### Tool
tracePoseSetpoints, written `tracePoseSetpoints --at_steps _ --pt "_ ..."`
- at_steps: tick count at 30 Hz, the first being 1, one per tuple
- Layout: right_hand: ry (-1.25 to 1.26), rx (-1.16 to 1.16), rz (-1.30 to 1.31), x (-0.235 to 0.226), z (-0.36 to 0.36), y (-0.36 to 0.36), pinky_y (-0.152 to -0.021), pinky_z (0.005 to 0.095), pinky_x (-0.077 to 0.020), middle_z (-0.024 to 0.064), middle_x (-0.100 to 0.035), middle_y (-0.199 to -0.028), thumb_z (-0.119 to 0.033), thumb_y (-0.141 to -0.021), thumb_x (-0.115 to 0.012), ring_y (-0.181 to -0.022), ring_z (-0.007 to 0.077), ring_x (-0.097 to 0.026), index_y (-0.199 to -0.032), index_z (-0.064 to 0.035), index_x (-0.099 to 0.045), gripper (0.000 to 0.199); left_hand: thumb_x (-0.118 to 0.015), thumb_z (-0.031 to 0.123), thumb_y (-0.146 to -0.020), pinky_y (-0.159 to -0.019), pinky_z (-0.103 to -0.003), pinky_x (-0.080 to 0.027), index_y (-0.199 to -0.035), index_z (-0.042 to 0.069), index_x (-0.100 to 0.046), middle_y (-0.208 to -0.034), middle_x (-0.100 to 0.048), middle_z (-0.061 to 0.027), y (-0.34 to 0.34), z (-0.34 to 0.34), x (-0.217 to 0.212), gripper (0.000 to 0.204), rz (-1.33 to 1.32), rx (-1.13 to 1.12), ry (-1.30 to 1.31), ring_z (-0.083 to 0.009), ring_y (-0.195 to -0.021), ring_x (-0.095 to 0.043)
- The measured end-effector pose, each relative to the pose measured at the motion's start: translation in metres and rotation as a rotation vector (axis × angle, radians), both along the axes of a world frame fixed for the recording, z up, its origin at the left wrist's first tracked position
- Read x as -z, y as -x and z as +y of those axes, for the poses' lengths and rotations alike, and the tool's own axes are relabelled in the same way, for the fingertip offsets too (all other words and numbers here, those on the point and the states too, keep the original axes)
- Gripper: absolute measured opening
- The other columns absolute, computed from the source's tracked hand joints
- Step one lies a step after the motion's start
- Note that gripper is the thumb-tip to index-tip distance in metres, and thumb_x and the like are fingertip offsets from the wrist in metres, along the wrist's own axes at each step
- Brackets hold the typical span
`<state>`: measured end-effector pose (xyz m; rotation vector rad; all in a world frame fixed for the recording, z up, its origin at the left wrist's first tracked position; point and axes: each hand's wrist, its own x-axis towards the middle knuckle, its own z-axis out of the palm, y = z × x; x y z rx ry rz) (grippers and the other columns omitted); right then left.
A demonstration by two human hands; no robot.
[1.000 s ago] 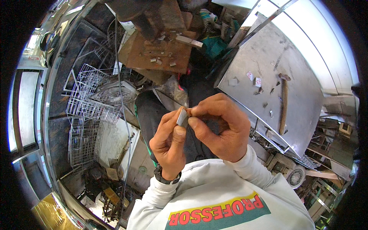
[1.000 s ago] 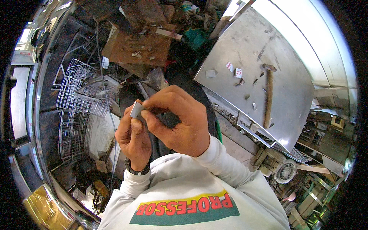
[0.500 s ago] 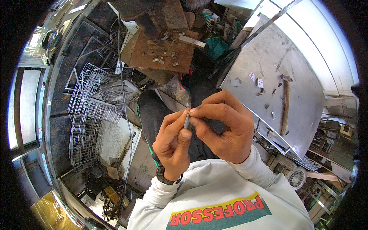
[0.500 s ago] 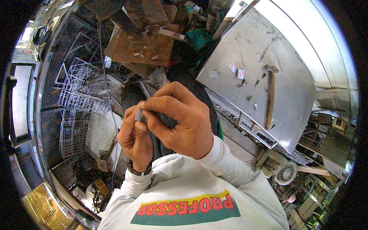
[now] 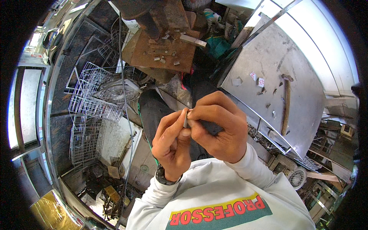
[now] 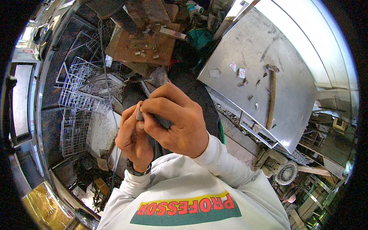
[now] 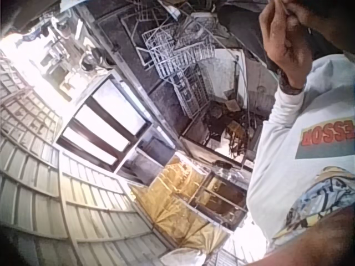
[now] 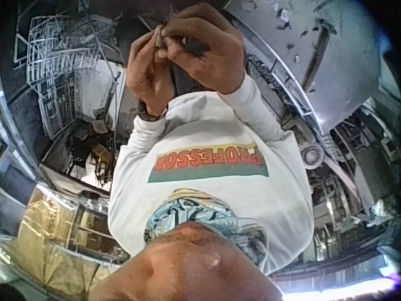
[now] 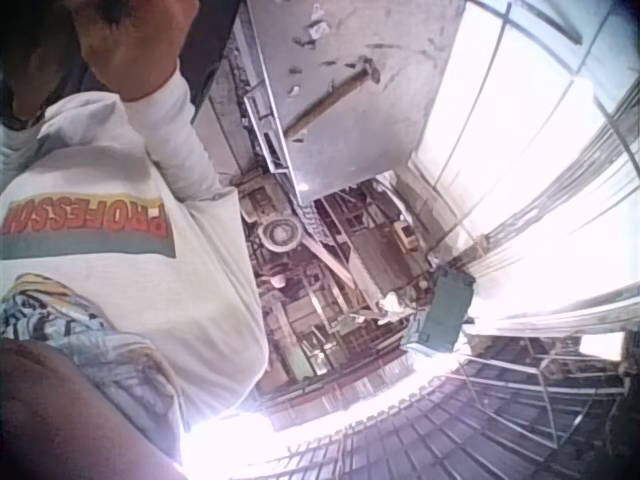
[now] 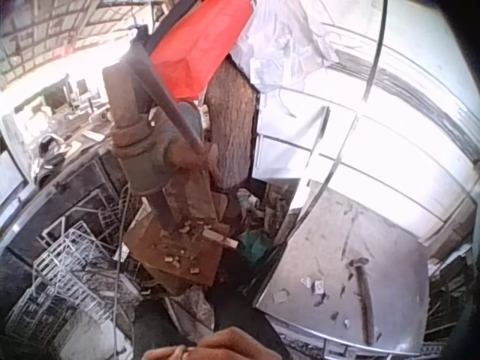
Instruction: The person sits on the floor in a workshop and repeatedly picks up small metal pieces from a nearby surface, turns them over in their hands, and places them back down. The person handles the pieces one at a time without using any tools.
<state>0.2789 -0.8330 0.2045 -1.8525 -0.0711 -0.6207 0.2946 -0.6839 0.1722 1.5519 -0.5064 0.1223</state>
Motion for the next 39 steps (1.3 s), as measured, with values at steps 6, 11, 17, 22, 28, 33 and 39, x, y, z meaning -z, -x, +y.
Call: tracePoseSetpoints --at_steps 6,11,17,22,28,33,39 --pt "-0.208 0.035 0.098 0.01 0.004 0.0 -0.066 0.0315 -0.0553 0.0093 -0.068 -0.091 0.002 -0.08 -0.077 -0.077 0.0225 -0.07 -0.094 -0.004 -0.072 0.016 -0.066 0.012 -0.102 -0.099 -0.029 -0.046 -0.127 -0.007 -0.068 -0.127 -0.066 -0.018 -0.002 0.004 0.01 0.032 0.338 0.1 0.302 -0.0197 -0.113 -0.063" --pt "-0.113 0.011 0.109 0.007 0.001 -0.003 -0.065 0.0306 -0.055 0.0089 -0.067 -0.089 0.002 -0.082 -0.076 -0.073 0.022 -0.069 -0.096 -0.0043 -0.073 0.015 -0.068 0.011 -0.1 -0.095 -0.027 -0.048 -0.127 -0.007 -0.068 -0.126 -0.066 -0.0176 -0.002 0.006 0.009 0.033 0.315 0.107 0.254 -0.0192 -0.111 -0.064" --pt "0.169 -0.024 0.144 -0.005 -0.01 -0.004 -0.063 0.0324 -0.0541 0.0087 -0.065 -0.088 -0.002 -0.077 -0.078 -0.072 0.0255 -0.068 -0.088 -0.0054 -0.07 0.014 -0.069 0.007 -0.099 -0.088 -0.024 -0.049 -0.128 -0.008 -0.067 -0.122 -0.066 -0.0165 -0.004 0.012 0.008 0.032 0.222 0.166 0.105 -0.0156 -0.104 -0.063" --pt "0.192 -0.03 -0.001 0.007 -0.013 -0.015 -0.077 0.0388 -0.0529 0.0125 -0.061 -0.112 -0.003 -0.071 -0.076 -0.092 0.03 -0.064 -0.085 -0.0056 -0.064 0.018 -0.067 0.005 -0.1 -0.085 -0.023 -0.048 -0.127 -0.01 -0.066 -0.121 -0.066 -0.0131 -0.003 0.014 0.008 0.032 0.501 0.228 0.278 -0.0123 -0.099 -0.061" --pt "0.207 -0.057 0.008 0.022 -0.015 -0.014 -0.093 0.0431 -0.0449 0.0163 -0.055 -0.127 -0.004 -0.068 -0.07 -0.109 0.0346 -0.055 -0.08 -0.0034 -0.059 0.016 -0.066 0.007 -0.101 -0.087 -0.023 -0.049 -0.13 -0.009 -0.066 -0.119 -0.068 -0.0113 0.003 0.007 0.015 0.033 0.621 0.226 0.36 -0.0122 -0.101 -0.062" --pt "0.131 -0.08 -0.016 0.027 -0.016 -0.012 -0.098 0.0444 -0.0402 0.0159 -0.055 -0.125 -0.004 -0.069 -0.066 -0.115 0.0359 -0.051 -0.078 -0.0036 -0.058 0.012 -0.064 0.009 -0.102 -0.092 -0.029 -0.053 -0.128 -0.008 -0.066 -0.12 -0.07 -0.0134 0.011 -0.005 0.025 0.031 0.725 0.193 0.529 -0.0165 -0.105 -0.066" --pt "0.185 -0.109 -0.027 0.025 -0.027 -0.002 -0.101 0.0452 -0.0385 0.0164 -0.055 -0.123 -0.005 -0.071 -0.062 -0.117 0.0365 -0.05 -0.08 -0.0036 -0.059 0.009 -0.061 0.013 -0.105 -0.094 -0.034 -0.057 -0.125 -0.005 -0.066 -0.123 -0.07 -0.0161 0.0 -0.008 0.035 0.028 0.969 0.303 0.725 -0.0192 -0.105 -0.07"
